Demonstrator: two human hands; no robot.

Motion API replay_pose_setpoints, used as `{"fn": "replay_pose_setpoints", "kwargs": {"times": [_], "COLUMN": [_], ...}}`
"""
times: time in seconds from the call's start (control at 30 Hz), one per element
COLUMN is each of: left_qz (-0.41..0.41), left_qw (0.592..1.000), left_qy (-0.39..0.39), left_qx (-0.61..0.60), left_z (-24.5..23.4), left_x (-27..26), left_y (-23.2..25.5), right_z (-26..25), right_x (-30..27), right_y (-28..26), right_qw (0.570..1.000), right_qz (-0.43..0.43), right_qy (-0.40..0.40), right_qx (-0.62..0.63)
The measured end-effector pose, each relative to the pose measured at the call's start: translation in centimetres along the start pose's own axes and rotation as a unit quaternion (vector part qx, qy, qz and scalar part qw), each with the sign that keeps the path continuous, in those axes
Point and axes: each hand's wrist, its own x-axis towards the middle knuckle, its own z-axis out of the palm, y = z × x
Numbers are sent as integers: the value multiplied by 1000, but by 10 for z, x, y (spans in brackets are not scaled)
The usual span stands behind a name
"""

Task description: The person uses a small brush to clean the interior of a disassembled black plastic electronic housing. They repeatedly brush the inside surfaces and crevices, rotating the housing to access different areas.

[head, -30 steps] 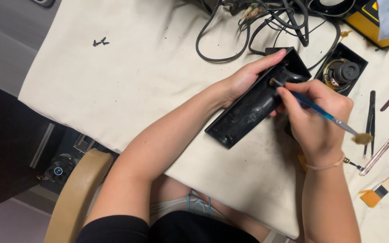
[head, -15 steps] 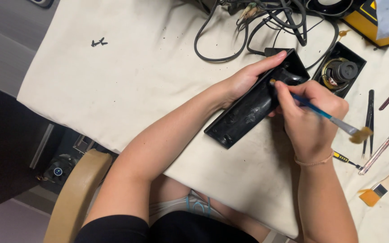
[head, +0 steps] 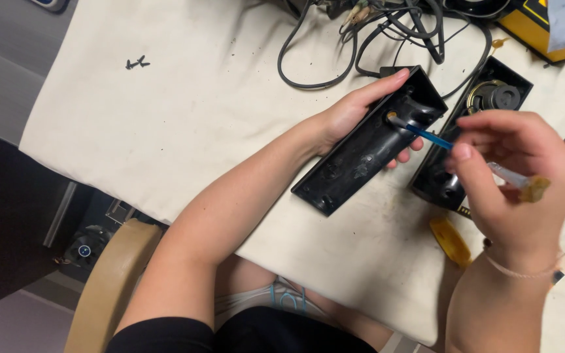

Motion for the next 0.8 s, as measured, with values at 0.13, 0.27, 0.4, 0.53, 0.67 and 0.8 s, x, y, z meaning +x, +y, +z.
{"fn": "replay_pose_setpoints", "kwargs": {"times": [0.13,0.27,0.4,0.53,0.67,0.8], "left_qz": [7,13,10,33,47,36], "left_qw": [1000,1000,1000,999,999,999], "left_qy": [-3,-15,-14,24,-18,-14], "left_qx": [0,2,-14,4,-6,-13], "left_z": [0,-2,-5,-2,-4,-5], "left_x": [-1,1,3,-2,-2,0], "left_y": [1,0,-3,-1,-2,-2], "right_z": [-23,-35,-32,-31,-24,-23], "right_x": [-22,-28,-39,-36,-31,-33], "right_y": [3,-3,18,47,30,22], "right_qw": [999,987,993,985,960,978], "right_qz": [17,-70,-2,147,249,186], "right_qy": [10,-23,16,61,72,34], "right_qx": [-42,-140,-121,-72,-103,-84]}}
